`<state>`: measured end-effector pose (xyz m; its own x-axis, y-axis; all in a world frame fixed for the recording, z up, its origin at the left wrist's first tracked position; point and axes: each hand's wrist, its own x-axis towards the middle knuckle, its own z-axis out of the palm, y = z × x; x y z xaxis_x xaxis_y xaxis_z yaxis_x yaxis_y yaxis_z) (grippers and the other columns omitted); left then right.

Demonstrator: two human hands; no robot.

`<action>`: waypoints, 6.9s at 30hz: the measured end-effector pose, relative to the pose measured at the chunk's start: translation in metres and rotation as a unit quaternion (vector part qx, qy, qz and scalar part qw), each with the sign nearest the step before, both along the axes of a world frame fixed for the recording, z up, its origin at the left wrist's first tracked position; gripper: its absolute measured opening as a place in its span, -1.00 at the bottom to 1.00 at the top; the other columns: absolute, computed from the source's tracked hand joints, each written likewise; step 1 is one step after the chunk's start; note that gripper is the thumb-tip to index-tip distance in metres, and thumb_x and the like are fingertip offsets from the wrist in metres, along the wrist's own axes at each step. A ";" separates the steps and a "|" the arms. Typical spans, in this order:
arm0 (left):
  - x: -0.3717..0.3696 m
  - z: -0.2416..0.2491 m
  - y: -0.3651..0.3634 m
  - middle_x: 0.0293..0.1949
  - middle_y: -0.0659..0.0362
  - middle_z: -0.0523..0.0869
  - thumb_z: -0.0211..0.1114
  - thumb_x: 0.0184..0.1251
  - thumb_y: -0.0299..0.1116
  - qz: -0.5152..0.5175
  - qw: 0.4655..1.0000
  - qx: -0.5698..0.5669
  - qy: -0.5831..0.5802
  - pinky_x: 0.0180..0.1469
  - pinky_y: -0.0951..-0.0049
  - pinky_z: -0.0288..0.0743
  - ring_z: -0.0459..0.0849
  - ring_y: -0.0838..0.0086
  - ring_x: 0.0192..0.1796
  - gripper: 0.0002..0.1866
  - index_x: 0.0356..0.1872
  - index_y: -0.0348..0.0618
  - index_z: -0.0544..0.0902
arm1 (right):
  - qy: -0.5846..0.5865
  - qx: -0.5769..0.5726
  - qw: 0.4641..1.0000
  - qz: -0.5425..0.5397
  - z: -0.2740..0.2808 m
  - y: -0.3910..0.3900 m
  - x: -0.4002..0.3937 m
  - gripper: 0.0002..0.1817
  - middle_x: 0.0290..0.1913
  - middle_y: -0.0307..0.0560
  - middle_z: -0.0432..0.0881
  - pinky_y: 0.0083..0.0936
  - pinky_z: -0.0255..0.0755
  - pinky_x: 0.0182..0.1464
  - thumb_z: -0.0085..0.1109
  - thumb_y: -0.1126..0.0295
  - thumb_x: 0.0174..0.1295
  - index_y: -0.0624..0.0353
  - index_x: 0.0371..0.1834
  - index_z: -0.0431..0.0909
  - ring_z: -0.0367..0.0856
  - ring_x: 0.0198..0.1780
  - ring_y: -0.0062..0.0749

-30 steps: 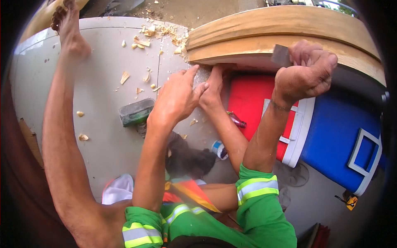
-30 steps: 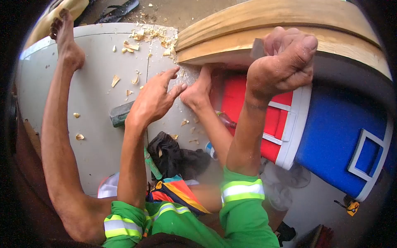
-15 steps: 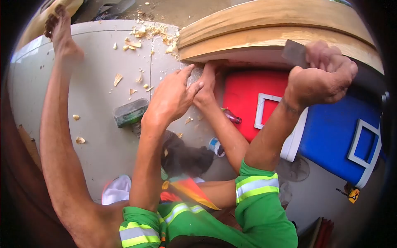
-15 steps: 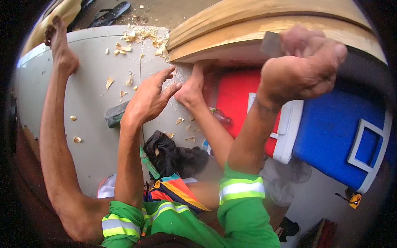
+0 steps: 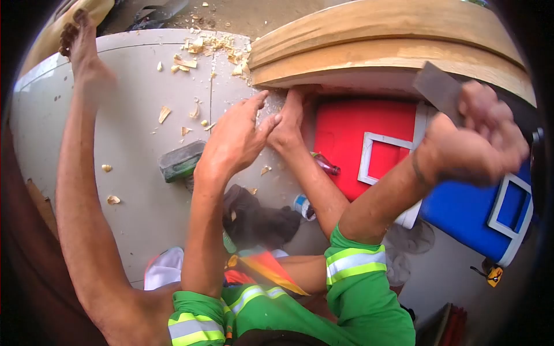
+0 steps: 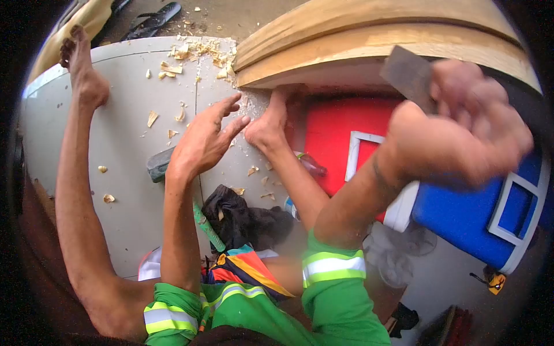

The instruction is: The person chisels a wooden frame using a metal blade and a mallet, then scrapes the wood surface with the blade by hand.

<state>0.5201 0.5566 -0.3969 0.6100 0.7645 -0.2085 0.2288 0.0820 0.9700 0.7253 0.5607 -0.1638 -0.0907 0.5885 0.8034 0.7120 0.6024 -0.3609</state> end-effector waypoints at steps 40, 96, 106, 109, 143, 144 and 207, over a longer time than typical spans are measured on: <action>0.001 0.015 0.008 0.00 -0.13 0.80 -0.14 0.69 0.05 -0.078 0.995 -0.053 -0.041 0.20 0.22 0.52 0.75 0.01 0.05 -0.35 0.00 -0.37 0.76 | -0.113 0.093 0.977 -0.157 -0.024 0.006 -0.021 -0.66 -0.49 -0.18 0.30 -0.56 0.26 -0.64 -0.21 0.24 0.58 0.16 -0.40 0.23 0.30 -0.60 -0.49; 0.000 0.008 -0.003 0.28 -0.14 0.65 0.10 0.63 -0.10 -0.018 0.997 -0.055 -0.046 0.39 0.26 0.42 0.63 0.13 0.33 -0.49 0.36 -0.27 0.55 | 0.112 0.125 0.980 -0.108 -0.033 0.018 -0.044 -0.65 -0.69 -0.21 0.18 -0.55 0.09 -0.60 -0.26 0.19 0.31 0.00 -0.66 0.14 0.16 -0.69 -0.47; 0.005 0.011 -0.001 0.27 -0.15 0.66 0.11 0.62 -0.11 -0.011 0.997 -0.052 -0.057 0.36 0.25 0.45 0.65 0.11 0.30 -0.50 0.34 -0.28 0.57 | 0.100 0.134 0.985 -0.033 -0.010 0.011 -0.029 -0.61 -0.70 -0.19 0.26 -0.59 0.21 -0.63 -0.23 0.23 0.40 0.06 -0.64 0.23 0.28 -0.70 -0.44; 0.007 0.006 -0.002 0.26 -0.13 0.67 0.12 0.61 -0.11 -0.014 0.997 -0.042 -0.056 0.36 0.26 0.45 0.65 0.13 0.30 -0.51 0.34 -0.26 0.57 | 0.132 0.090 0.973 -0.168 -0.050 0.018 -0.031 -0.58 -0.64 -0.22 0.32 -0.59 0.16 -0.63 -0.29 0.17 0.56 0.07 -0.52 0.25 0.30 -0.68 -0.51; 0.007 -0.001 0.003 0.27 -0.13 0.67 0.10 0.62 -0.14 -0.007 0.997 -0.058 -0.044 0.37 0.27 0.44 0.64 0.17 0.32 -0.50 0.35 -0.29 0.55 | 0.142 0.135 0.973 -0.123 -0.039 0.014 -0.042 -0.66 -0.66 -0.21 0.01 -0.50 0.01 -0.63 -0.20 0.20 0.22 -0.02 -0.66 -0.01 0.01 -0.68 -0.44; 0.007 0.001 0.005 0.27 -0.12 0.67 0.10 0.62 -0.13 -0.006 0.997 -0.057 -0.050 0.37 0.27 0.44 0.63 0.16 0.32 -0.50 0.35 -0.29 0.55 | 0.150 0.130 0.973 -0.118 -0.037 0.013 -0.042 -0.65 -0.67 -0.24 -0.01 -0.51 0.01 -0.62 -0.17 0.21 0.20 -0.02 -0.67 -0.03 -0.01 -0.68 -0.46; 0.005 0.006 0.004 0.26 -0.09 0.68 0.13 0.63 -0.14 0.004 0.994 -0.078 -0.070 0.35 0.33 0.45 0.64 0.27 0.31 -0.51 0.35 -0.30 0.55 | -0.117 0.210 0.937 -0.252 -0.054 0.031 -0.019 -0.60 -0.65 -0.36 0.01 -0.62 0.07 -0.51 -0.21 0.20 0.40 0.07 -0.63 0.11 0.10 -0.64 -0.58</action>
<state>0.5255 0.5609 -0.3909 0.6360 0.7340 -0.2383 0.0914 0.2350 0.9677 0.7064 0.5921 -0.2173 -0.0892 0.2400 0.9667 0.9743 0.2227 0.0346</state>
